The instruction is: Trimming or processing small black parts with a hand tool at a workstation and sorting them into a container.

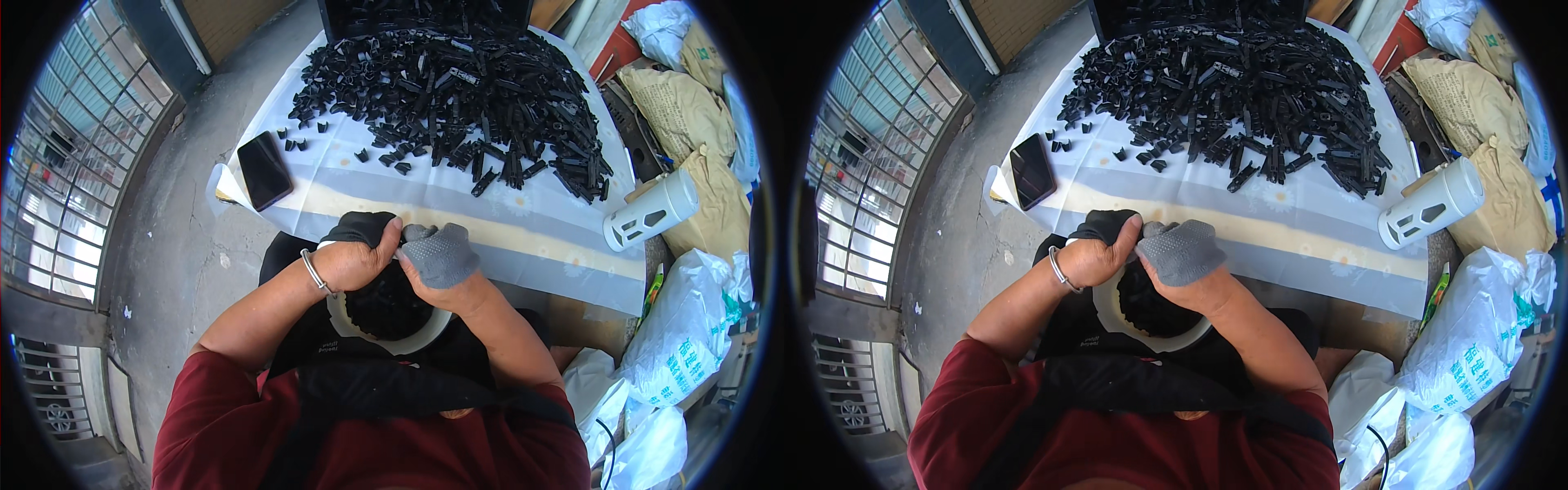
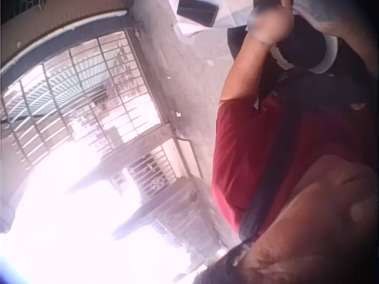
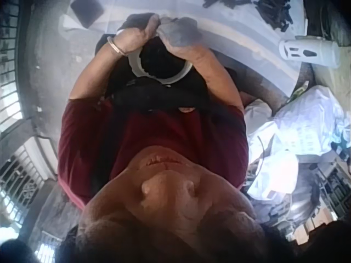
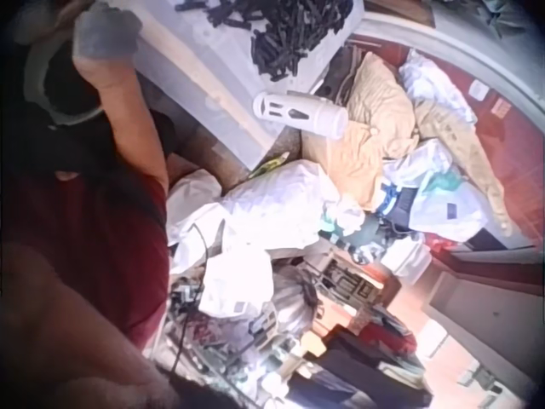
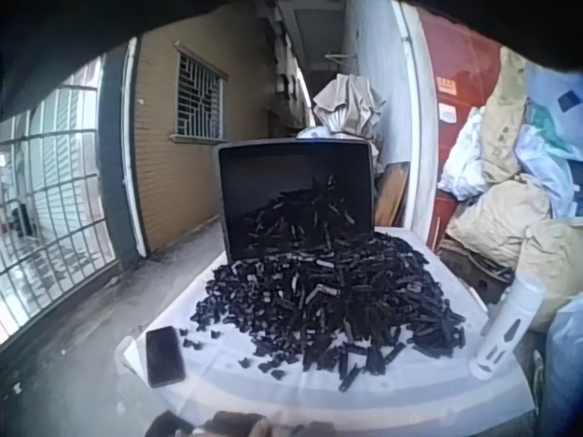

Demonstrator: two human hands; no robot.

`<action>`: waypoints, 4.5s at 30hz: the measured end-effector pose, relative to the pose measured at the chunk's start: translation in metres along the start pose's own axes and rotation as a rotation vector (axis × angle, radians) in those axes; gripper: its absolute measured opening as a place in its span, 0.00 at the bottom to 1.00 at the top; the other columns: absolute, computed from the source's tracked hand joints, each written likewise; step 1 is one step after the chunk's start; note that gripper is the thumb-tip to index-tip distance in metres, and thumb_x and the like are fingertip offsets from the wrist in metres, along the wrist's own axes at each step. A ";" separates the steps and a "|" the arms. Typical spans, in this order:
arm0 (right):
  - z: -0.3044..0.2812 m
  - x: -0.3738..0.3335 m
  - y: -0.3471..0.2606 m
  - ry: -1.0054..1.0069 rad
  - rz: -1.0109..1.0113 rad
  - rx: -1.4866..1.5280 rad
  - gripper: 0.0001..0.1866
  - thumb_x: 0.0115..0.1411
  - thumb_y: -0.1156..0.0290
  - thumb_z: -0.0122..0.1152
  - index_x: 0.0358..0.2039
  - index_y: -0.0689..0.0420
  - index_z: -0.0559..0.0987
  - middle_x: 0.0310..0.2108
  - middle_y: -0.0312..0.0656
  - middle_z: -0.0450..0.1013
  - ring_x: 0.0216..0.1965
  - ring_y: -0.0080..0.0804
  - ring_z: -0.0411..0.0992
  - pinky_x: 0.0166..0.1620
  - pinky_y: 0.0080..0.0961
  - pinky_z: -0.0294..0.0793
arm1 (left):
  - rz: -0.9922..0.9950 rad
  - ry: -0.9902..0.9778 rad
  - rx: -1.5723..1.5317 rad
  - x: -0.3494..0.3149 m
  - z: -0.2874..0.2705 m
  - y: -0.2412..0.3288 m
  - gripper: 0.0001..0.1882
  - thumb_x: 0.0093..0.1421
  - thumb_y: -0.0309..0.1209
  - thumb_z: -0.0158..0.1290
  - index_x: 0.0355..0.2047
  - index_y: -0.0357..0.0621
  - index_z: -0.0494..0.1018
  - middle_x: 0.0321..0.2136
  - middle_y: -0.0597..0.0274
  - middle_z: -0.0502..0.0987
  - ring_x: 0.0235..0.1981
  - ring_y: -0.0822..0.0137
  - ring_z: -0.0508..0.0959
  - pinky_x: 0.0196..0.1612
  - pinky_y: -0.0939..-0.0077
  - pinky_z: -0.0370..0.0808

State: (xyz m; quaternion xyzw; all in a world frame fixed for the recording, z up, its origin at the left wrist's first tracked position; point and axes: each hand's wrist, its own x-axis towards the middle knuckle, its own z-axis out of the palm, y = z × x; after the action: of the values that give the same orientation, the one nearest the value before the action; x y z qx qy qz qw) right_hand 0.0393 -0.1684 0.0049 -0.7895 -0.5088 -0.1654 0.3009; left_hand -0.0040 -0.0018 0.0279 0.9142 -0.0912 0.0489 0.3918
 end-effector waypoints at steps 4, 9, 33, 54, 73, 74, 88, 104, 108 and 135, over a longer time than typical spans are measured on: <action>-0.018 0.008 0.013 -0.283 0.207 -0.043 0.10 0.54 0.64 0.53 0.29 0.57 0.76 0.27 0.47 0.72 0.31 0.47 0.70 0.36 0.40 0.68 | -0.024 -0.143 0.354 0.010 -0.014 -0.015 0.19 0.61 0.40 0.42 0.26 0.36 0.72 0.23 0.46 0.74 0.27 0.48 0.74 0.31 0.59 0.70; -0.031 0.010 0.079 -0.088 0.427 -0.462 0.08 0.50 0.70 0.54 0.31 0.56 0.76 0.34 0.46 0.72 0.34 0.45 0.71 0.41 0.38 0.69 | 0.052 0.250 0.526 0.055 0.000 -0.040 0.11 0.56 0.36 0.47 0.32 0.43 0.72 0.26 0.52 0.76 0.29 0.53 0.76 0.33 0.63 0.72; -0.033 0.005 0.066 -0.033 0.182 -0.414 0.10 0.51 0.68 0.57 0.34 0.58 0.76 0.33 0.46 0.72 0.34 0.44 0.70 0.37 0.37 0.69 | -0.168 -0.044 0.191 0.024 -0.009 -0.020 0.19 0.52 0.39 0.53 0.40 0.39 0.72 0.34 0.48 0.75 0.34 0.54 0.75 0.40 0.68 0.71; -0.009 0.006 0.006 0.088 0.133 0.079 0.11 0.53 0.66 0.58 0.32 0.59 0.75 0.27 0.43 0.72 0.28 0.41 0.70 0.33 0.34 0.67 | -0.371 0.146 -0.583 -0.006 0.019 -0.009 0.23 0.63 0.47 0.40 0.34 0.37 0.73 0.24 0.66 0.73 0.25 0.76 0.68 0.31 0.79 0.68; 0.002 0.002 0.004 0.050 -0.073 -0.163 0.06 0.50 0.65 0.56 0.25 0.53 0.74 0.21 0.40 0.70 0.24 0.37 0.70 0.26 0.34 0.66 | -0.039 0.022 -0.083 -0.002 -0.002 0.000 0.16 0.62 0.34 0.38 0.27 0.36 0.71 0.23 0.42 0.73 0.28 0.44 0.72 0.31 0.58 0.68; 0.007 0.000 0.004 0.107 -0.078 -0.053 0.07 0.51 0.64 0.55 0.26 0.54 0.75 0.23 0.42 0.71 0.27 0.40 0.70 0.29 0.35 0.68 | -0.019 -0.030 -0.003 -0.003 -0.006 -0.002 0.16 0.62 0.34 0.38 0.26 0.36 0.71 0.23 0.43 0.73 0.28 0.44 0.72 0.31 0.58 0.69; -0.021 0.019 0.086 -0.094 0.213 -0.598 0.11 0.48 0.72 0.57 0.35 0.56 0.77 0.35 0.48 0.73 0.35 0.42 0.71 0.39 0.38 0.70 | -0.123 0.248 0.573 0.084 0.003 -0.068 0.14 0.53 0.35 0.50 0.38 0.44 0.72 0.29 0.50 0.75 0.29 0.51 0.75 0.34 0.62 0.72; -0.007 0.011 0.019 0.071 0.034 0.038 0.13 0.52 0.66 0.57 0.36 0.58 0.73 0.29 0.42 0.72 0.29 0.40 0.70 0.32 0.33 0.67 | -0.300 -0.210 -0.434 0.016 -0.012 -0.015 0.19 0.57 0.41 0.50 0.42 0.41 0.72 0.28 0.63 0.76 0.25 0.72 0.73 0.33 0.77 0.71; 0.004 0.013 0.011 0.077 0.070 0.000 0.12 0.53 0.67 0.57 0.35 0.59 0.73 0.28 0.42 0.71 0.29 0.40 0.69 0.32 0.33 0.67 | -0.361 0.064 -0.623 0.000 0.027 -0.026 0.24 0.63 0.48 0.39 0.44 0.41 0.72 0.27 0.61 0.75 0.26 0.73 0.72 0.31 0.78 0.70; -0.009 0.008 0.011 0.008 -0.008 -0.230 0.06 0.49 0.68 0.58 0.26 0.56 0.74 0.22 0.41 0.71 0.24 0.40 0.69 0.28 0.34 0.67 | -0.125 0.042 -0.116 0.013 0.000 0.002 0.18 0.62 0.36 0.38 0.25 0.36 0.70 0.19 0.46 0.71 0.23 0.47 0.72 0.28 0.62 0.68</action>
State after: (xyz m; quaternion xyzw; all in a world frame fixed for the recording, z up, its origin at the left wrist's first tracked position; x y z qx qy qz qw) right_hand 0.0532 -0.1716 0.0125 -0.8159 -0.4887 -0.2270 0.2098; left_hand 0.0079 -0.0052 0.0314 0.8926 -0.0284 0.0381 0.4484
